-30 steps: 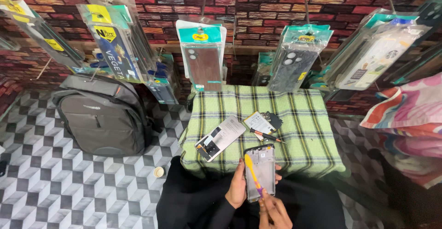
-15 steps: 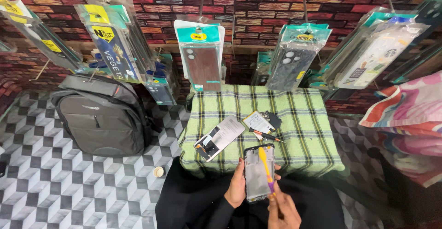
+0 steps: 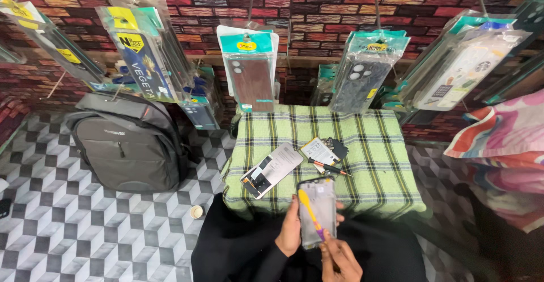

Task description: The person uses a screwdriver to remove screws from a disassembled smartphone, then uses a toothbrush to clean the interior surfaces of the phone frame and a separate screen assembly. The person places the cleaned components on a checkered cloth on the table.

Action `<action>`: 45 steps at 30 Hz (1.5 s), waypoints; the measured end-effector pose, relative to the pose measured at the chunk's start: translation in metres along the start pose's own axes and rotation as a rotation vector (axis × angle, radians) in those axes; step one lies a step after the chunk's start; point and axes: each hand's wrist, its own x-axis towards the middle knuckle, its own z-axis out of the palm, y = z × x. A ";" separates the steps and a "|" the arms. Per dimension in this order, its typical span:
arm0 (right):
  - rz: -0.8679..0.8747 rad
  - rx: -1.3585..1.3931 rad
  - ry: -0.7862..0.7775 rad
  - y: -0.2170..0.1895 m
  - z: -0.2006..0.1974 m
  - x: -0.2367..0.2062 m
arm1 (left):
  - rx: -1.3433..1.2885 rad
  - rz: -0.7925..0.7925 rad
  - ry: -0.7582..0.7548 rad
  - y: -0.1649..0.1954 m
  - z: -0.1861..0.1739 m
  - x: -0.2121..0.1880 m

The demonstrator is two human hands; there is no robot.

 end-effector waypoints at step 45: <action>-0.059 0.008 -0.024 0.003 -0.005 0.002 | 0.135 0.057 0.005 -0.001 -0.008 -0.002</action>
